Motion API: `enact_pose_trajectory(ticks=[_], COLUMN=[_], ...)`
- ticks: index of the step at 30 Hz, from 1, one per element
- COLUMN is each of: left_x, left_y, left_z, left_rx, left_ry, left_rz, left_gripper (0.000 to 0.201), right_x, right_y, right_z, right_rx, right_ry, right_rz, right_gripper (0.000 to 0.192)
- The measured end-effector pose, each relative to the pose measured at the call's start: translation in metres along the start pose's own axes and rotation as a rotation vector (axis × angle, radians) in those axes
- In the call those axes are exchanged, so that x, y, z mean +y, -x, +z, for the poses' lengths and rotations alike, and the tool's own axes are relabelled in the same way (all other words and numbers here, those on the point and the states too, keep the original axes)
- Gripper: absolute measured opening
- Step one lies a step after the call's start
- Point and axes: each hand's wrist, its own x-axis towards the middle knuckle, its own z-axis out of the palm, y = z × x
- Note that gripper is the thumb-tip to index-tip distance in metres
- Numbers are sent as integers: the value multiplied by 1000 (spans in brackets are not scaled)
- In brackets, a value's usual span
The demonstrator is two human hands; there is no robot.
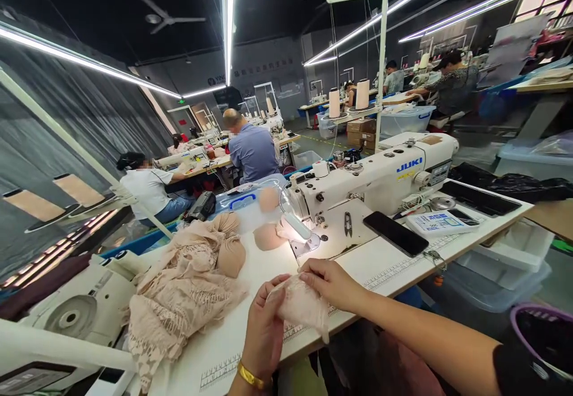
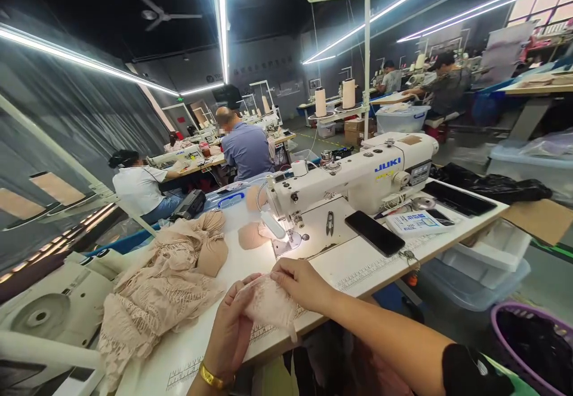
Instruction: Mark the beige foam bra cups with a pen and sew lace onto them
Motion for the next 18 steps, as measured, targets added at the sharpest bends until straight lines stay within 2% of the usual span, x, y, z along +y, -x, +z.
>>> enact_pose_trajectory(ticks=[2,5,8,10,12,14,16,18], left_x=[-5,-13,-7,9,33,55,70,75], left_y=[0,-3,-14,-29,-47,-67,-84,-96], left_z=[6,8,0,-13,-30,-50,-67,-80], left_rx=[15,6,-39,-30,59,214,359,446], left_ry=[-64,-326,-626,-807,-989,-1177,-1344,-1484], left_rz=[52,102,111,167,269,351,365,355], left_gripper=[52,60,55,51,44,43,41,31], right_x=[1,2,3,7,15,25,35,41], right_y=[0,0,-7,-18,-32,-45,-53,-56], right_z=[1,3,3,1,-3,-7,-9,-11], right_rx=[19,56,34,-12,-70,-121,-147,-158], right_ry=[20,-60,-232,-279,-232,-179,-174,-196], right_rz=[-28,-20,136,234,263,261,256,248], right_gripper=[29,36,43,44,41,35,31,27])
